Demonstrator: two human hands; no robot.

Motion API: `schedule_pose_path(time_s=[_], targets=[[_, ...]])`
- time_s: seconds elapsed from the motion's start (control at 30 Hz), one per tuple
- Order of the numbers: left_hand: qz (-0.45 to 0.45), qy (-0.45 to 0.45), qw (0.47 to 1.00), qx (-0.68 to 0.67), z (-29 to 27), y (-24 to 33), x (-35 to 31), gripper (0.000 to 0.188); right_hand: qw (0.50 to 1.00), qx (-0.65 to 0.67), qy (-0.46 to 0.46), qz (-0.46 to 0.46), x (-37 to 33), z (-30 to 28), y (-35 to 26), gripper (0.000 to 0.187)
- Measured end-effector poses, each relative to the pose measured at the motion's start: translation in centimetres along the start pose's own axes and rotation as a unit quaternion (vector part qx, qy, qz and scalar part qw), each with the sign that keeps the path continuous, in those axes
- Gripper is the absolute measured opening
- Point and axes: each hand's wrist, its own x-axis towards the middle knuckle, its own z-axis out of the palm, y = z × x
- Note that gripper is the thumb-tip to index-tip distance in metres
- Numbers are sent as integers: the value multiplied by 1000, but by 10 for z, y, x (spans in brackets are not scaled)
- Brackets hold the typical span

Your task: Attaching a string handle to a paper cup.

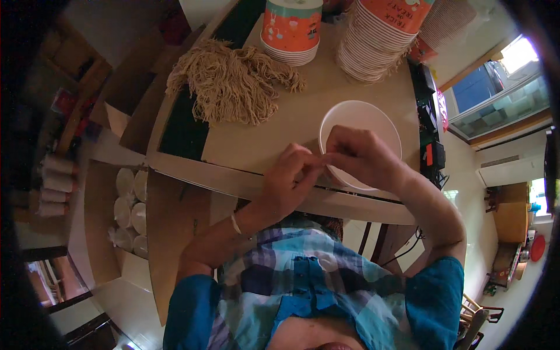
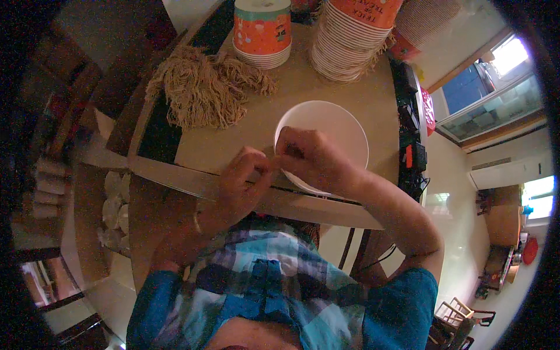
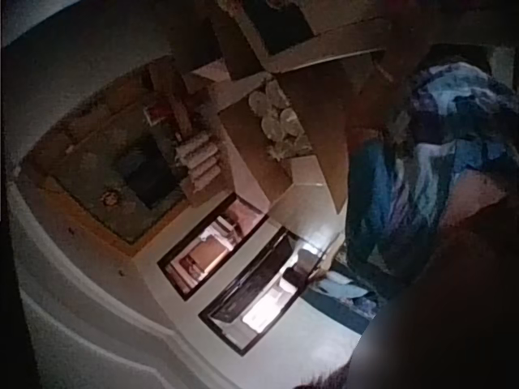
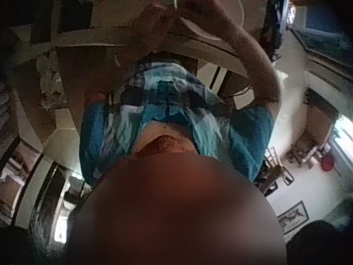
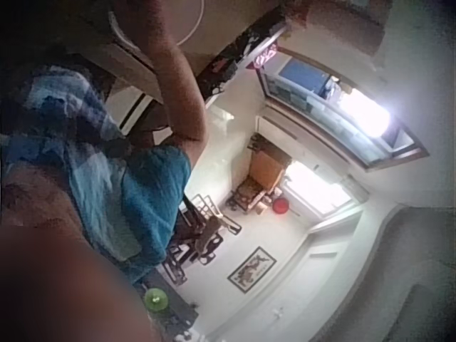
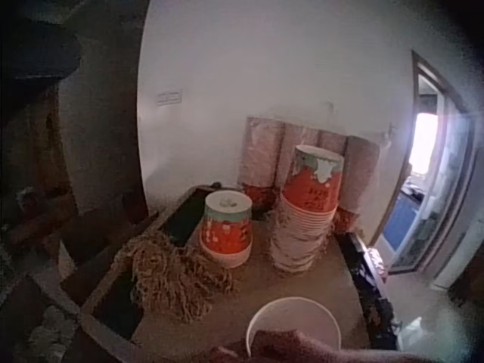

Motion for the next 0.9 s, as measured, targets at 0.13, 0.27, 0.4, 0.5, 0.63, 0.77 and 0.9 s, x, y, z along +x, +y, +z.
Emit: schedule_pose_path(time_s=[0.13,0.27,0.4,0.5,0.63,0.77,0.9], targets=[[-122,32,982,-140,4,4,2,18,999,36,4,18,3,0,7,17],[-44,-28,995,-89,-4,2,13,18,999,34,18,20,3,-1,5,16],[-34,-27,996,-77,-2,-9,15,19,999,47,1,24,3,-4,-2,15],[-41,-20,996,-79,-1,-11,15,14,993,98,29,65,2,-6,-14,12],[-39,-15,993,-115,1,-17,14,9,991,118,32,53,0,-5,-12,12],[-23,-39,992,-117,-2,-16,18,12,994,90,66,11,-5,-2,-15,11],[64,-59,994,-68,-9,-14,26,15,991,60,97,-70,-10,7,-15,11]])
